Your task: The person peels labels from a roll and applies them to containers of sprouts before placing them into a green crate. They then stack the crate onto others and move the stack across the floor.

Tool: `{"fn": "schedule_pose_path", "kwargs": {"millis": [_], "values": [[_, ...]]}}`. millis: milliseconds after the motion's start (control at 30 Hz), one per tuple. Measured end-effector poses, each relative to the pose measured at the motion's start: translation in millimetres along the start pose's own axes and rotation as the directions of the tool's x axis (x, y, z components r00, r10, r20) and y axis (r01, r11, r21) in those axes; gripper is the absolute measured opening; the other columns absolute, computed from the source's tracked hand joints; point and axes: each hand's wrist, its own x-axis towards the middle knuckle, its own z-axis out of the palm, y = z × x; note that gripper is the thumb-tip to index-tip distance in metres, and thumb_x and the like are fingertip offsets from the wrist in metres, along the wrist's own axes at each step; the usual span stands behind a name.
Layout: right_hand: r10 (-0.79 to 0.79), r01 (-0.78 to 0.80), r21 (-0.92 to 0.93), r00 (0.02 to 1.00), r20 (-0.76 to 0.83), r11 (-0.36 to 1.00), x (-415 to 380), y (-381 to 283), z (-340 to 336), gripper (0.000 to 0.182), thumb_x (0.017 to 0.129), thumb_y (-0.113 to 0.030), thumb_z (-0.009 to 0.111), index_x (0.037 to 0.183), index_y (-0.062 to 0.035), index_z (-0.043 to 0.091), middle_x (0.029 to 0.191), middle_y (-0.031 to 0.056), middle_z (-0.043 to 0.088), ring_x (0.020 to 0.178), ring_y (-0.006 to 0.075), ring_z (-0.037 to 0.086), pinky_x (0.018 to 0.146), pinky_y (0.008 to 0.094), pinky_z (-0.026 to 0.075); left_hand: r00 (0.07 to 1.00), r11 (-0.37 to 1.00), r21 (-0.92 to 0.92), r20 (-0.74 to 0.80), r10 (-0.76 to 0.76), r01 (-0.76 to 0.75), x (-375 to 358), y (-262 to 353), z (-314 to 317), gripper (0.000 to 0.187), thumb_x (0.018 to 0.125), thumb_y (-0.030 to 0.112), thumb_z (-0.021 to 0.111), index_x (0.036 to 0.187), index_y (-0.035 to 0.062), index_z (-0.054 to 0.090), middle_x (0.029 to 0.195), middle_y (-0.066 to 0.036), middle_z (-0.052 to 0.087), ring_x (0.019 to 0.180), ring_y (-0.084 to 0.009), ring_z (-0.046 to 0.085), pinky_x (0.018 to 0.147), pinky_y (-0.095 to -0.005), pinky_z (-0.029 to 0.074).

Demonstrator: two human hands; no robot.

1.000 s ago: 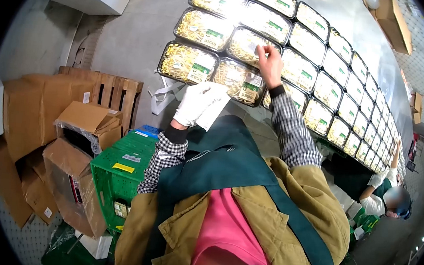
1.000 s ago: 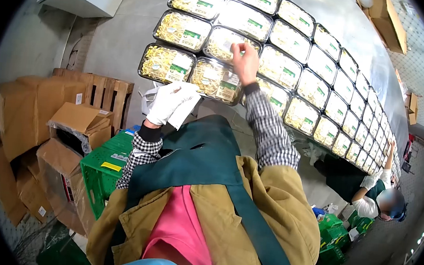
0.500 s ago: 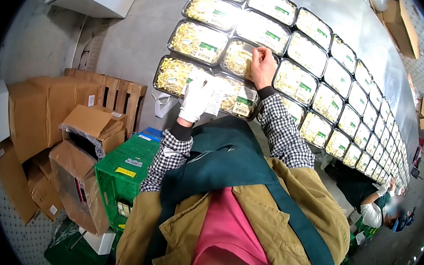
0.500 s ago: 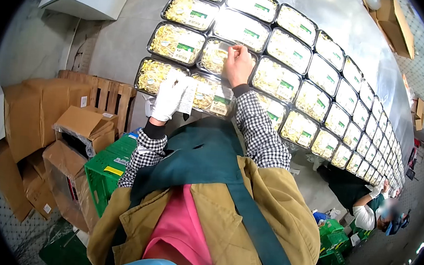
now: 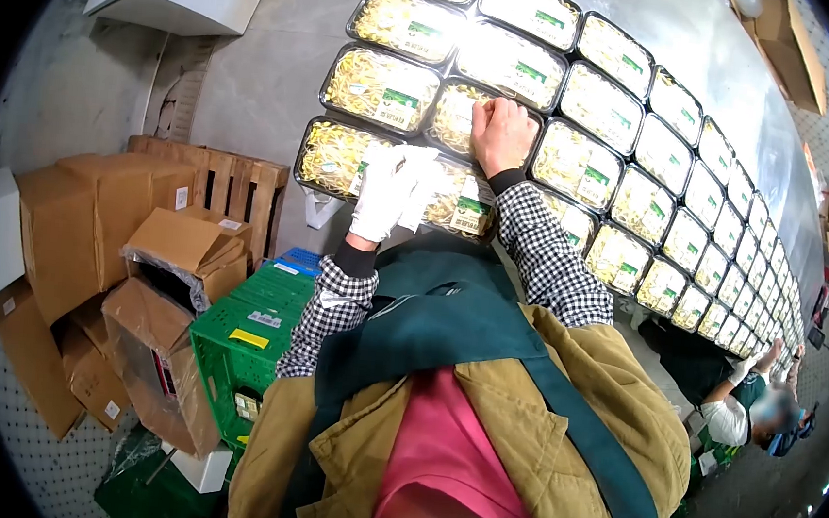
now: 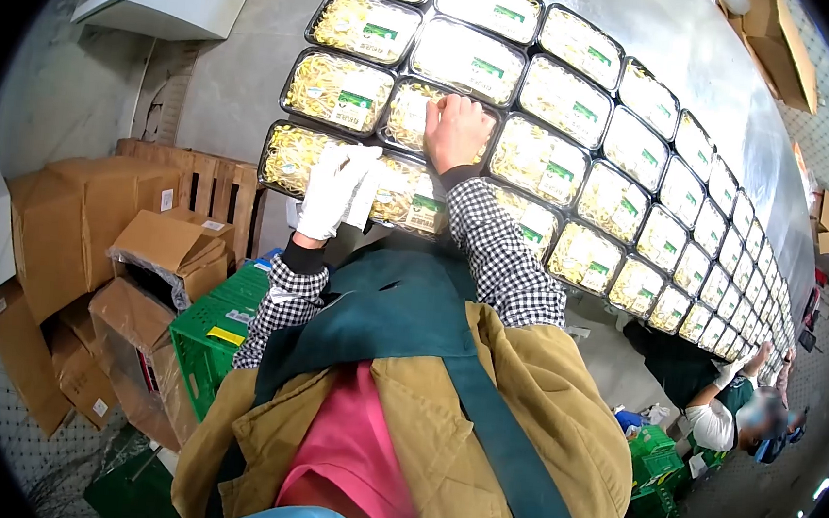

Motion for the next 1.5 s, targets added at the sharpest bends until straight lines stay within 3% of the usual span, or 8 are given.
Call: {"fn": "schedule_pose_path", "kwargs": {"millis": [200, 333, 533, 733, 1000, 1133, 1300, 1500], "values": [[0.090, -0.065, 0.335, 0.994, -0.059, 0.940, -5, -3, -14, 0.020, 0.086, -0.021, 0.058, 0.095, -0.0039, 0.061, 0.085, 0.0098, 0.061, 0.078, 0.0227, 0.056, 0.071, 0.0354, 0.042, 0.983, 0.926, 0.362, -0.101, 0.151, -0.105, 11, -17, 4, 0.016, 0.088, 0.014, 0.055, 0.086, 0.0006, 0.064, 0.075, -0.007, 0.059, 0.071, -0.0168, 0.056, 0.064, -0.0279, 0.043], [-0.049, -0.687, 0.654, 0.677, 0.734, 0.315, -24, -42, -87, 0.022, 0.088, -0.022, 0.062, 0.091, -0.0001, 0.064, 0.084, -0.0022, 0.063, 0.077, 0.0060, 0.054, 0.073, 0.0217, 0.042, 0.948, 0.896, 0.391, -0.141, 0.284, -0.210, 20, -25, 12, 0.010, 0.085, 0.012, 0.059, 0.085, 0.0030, 0.063, 0.067, -0.005, 0.059, 0.058, -0.0143, 0.056, 0.053, -0.0271, 0.044], [0.272, -0.405, 0.641, 0.914, 0.301, 0.652, 55, 23, -42, 0.027, 0.086, -0.023, 0.063, 0.079, 0.0021, 0.063, 0.068, 0.0010, 0.061, 0.060, 0.0054, 0.050, 0.056, 0.0236, 0.040, 0.992, 0.998, -0.057, 0.126, 0.014, -0.007, 27, 0, 20, 0.018, 0.090, 0.012, 0.056, 0.098, -0.0030, 0.064, 0.087, -0.007, 0.066, 0.074, -0.0097, 0.062, 0.064, -0.0220, 0.049], [0.078, -0.087, -0.139, 0.995, -0.067, 0.986, 104, 33, 26, 0.038, 0.071, -0.048, 0.067, 0.070, -0.0109, 0.062, 0.081, 0.0089, 0.061, 0.087, 0.0264, 0.056, 0.078, 0.0437, 0.035, 0.993, 0.967, -0.230, 0.069, -0.092, 0.106, 24, 26, 13, 0.023, 0.090, 0.009, 0.055, 0.109, -0.0025, 0.060, 0.093, -0.005, 0.065, 0.082, -0.0088, 0.061, 0.071, -0.0211, 0.050], [0.198, -0.167, 0.201, 0.969, -0.147, 0.965, 97, 49, 35, 0.029, 0.081, -0.031, 0.063, 0.092, -0.0043, 0.056, 0.076, 0.0100, 0.062, 0.073, 0.0273, 0.060, 0.067, 0.0390, 0.044, 0.989, 0.993, 0.104, -0.131, 0.073, -0.059, 54, 17, 13, 0.016, 0.088, 0.009, 0.056, 0.099, -0.0006, 0.063, 0.083, -0.002, 0.063, 0.073, -0.0065, 0.056, 0.064, -0.0206, 0.045], [-0.010, -0.694, 0.587, 0.642, 0.767, 0.417, 61, -8, -58, 0.038, 0.088, -0.037, 0.060, 0.093, 0.0006, 0.064, 0.090, 0.0053, 0.064, 0.083, 0.0106, 0.057, 0.072, 0.0274, 0.045, 0.959, 0.978, 0.176, -0.241, 0.152, -0.111, 72, 7, 21, 0.015, 0.089, 0.010, 0.055, 0.097, 0.0001, 0.064, 0.082, -0.003, 0.064, 0.069, -0.0069, 0.055, 0.058, -0.0225, 0.045], [0.037, -0.469, 0.780, 0.865, 0.500, 0.415, 69, 1, -67, 0.025, 0.087, -0.024, 0.062, 0.086, 0.0003, 0.066, 0.078, 0.0024, 0.065, 0.071, 0.0070, 0.054, 0.068, 0.0235, 0.044, 0.875, 0.674, 0.585, 0.139, 0.465, -0.451, 82, 6, 24, 0.018, 0.077, 0.005, 0.067, 0.095, 0.0030, 0.065, 0.085, -0.008, 0.066, 0.070, -0.0181, 0.063, 0.059, -0.0271, 0.050], [0.314, -0.270, 0.365, 0.947, -0.065, 0.891, 207, 87, 26, 0.037, 0.077, -0.041, 0.061, 0.076, -0.0036, 0.068, 0.074, 0.0126, 0.067, 0.069, 0.0282, 0.064, 0.064, 0.0373, 0.048, 0.914, 0.841, 0.361, 0.209, 0.348, -0.403, 61, 35, 15, 0.021, 0.084, 0.005, 0.062, 0.104, -0.0043, 0.060, 0.089, -0.008, 0.065, 0.079, -0.0129, 0.064, 0.067, -0.0223, 0.052]]}}
